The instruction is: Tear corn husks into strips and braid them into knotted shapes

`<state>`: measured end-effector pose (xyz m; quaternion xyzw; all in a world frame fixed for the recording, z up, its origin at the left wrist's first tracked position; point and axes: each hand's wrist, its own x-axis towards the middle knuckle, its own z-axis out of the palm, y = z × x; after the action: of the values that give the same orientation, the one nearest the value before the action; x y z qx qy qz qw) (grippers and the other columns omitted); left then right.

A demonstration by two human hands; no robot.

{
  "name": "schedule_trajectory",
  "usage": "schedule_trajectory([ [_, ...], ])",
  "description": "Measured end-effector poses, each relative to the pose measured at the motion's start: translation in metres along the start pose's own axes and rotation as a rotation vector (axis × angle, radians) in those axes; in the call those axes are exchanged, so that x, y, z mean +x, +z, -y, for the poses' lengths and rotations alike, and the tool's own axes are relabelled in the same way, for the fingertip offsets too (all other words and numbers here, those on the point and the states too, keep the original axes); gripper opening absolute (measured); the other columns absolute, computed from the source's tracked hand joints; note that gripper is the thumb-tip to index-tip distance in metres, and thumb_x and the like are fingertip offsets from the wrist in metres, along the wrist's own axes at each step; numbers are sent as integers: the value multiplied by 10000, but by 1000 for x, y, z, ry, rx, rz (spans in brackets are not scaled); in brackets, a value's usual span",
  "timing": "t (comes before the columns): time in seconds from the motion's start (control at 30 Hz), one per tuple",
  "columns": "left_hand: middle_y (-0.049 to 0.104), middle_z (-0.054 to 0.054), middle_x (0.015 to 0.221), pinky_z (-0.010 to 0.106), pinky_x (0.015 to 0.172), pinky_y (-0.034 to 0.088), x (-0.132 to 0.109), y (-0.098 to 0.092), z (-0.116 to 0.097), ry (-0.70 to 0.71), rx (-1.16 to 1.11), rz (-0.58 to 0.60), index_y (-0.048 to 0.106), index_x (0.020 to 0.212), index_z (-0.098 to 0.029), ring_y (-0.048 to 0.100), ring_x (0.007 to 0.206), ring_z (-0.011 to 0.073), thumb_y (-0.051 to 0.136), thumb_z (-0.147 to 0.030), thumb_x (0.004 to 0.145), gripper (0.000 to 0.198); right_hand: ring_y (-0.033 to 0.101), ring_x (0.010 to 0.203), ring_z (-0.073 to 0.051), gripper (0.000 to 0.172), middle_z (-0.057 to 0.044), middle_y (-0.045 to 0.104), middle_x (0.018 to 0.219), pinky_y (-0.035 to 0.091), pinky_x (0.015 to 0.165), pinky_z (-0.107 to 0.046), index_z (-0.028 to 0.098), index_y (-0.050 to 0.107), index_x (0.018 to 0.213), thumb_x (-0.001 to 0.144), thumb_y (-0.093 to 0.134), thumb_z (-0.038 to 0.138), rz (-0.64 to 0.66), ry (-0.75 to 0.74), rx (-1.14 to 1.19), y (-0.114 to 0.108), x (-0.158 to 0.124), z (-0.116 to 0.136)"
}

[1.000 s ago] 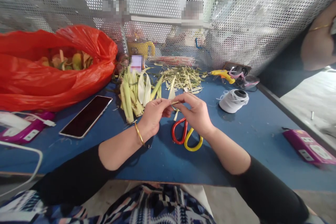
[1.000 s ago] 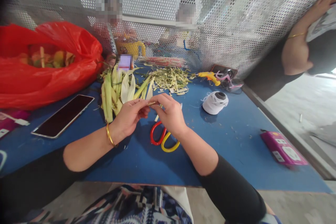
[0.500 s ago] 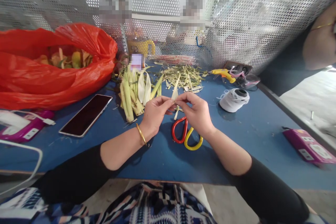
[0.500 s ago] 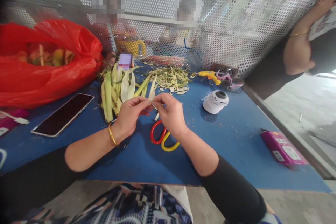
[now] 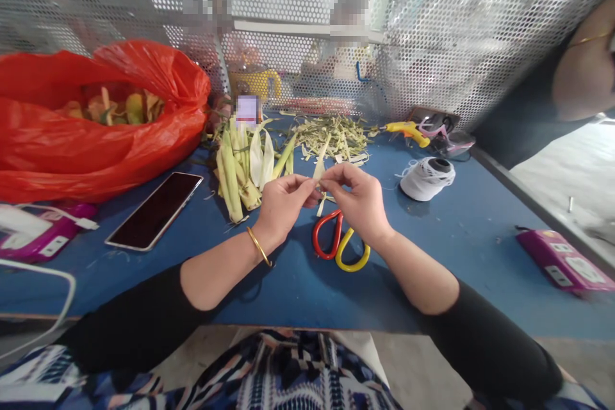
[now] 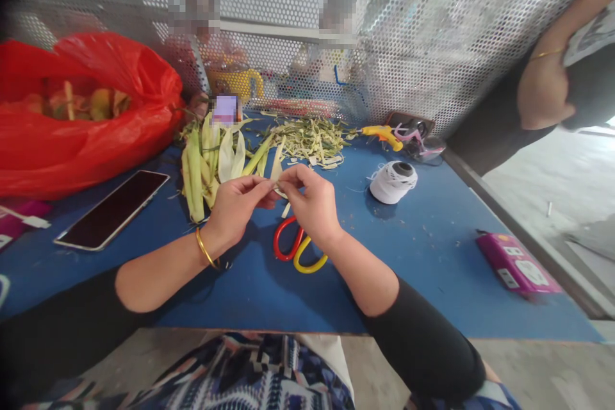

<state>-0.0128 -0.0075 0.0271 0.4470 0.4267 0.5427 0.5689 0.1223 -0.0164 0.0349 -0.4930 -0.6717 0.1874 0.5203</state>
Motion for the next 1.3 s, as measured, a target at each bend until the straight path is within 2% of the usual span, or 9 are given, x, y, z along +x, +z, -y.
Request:
schedule_trajectory([
  [0.17,621,1,518,230,514,451,2,-1,-3,-111,-89,8,657,573,-156,531,457,92,756,-279,653,177,596,718,-131,98,11,668,755,476,706,-269,213,641,767,827,583,161,69,-121,-2,-2,2,-5],
  [0.33,632,9,553,207,512,446,2,-3,-5,-202,-198,43,662,599,-144,563,514,94,721,-240,635,118,605,740,-140,101,0,668,775,475,709,-272,217,653,797,845,590,155,86,-250,-93,-4,3,-8],
  [0.6,671,13,648,207,530,460,2,-2,-1,-182,-221,24,671,699,-157,602,600,111,738,-221,591,143,597,746,-147,135,-5,648,763,467,720,-275,213,635,750,849,582,139,65,-207,-118,-2,1,-5],
  [0.77,665,0,620,214,534,476,1,0,0,-96,-181,29,686,670,-162,605,608,116,737,-251,591,130,588,699,-134,112,8,659,733,460,687,-257,204,630,736,827,592,150,25,-100,-64,-1,0,-4],
  [0.9,663,-2,598,224,544,490,1,0,0,-60,-152,40,695,647,-165,606,598,119,737,-279,600,131,576,676,-131,94,11,653,716,459,670,-251,204,614,735,810,585,156,26,-74,-60,-2,0,-1],
  [1.1,656,3,575,231,545,484,2,0,2,-51,-114,33,695,636,-159,590,553,112,769,-301,574,172,567,673,-134,122,13,628,702,462,669,-256,215,603,716,817,573,154,27,-106,-40,-1,1,-3],
  [1.3,639,6,560,206,511,445,2,-1,0,-140,-166,12,667,612,-151,560,521,92,753,-300,586,173,608,742,-147,106,-5,662,771,481,709,-267,220,660,799,836,600,141,87,-220,-58,-3,3,-6],
])
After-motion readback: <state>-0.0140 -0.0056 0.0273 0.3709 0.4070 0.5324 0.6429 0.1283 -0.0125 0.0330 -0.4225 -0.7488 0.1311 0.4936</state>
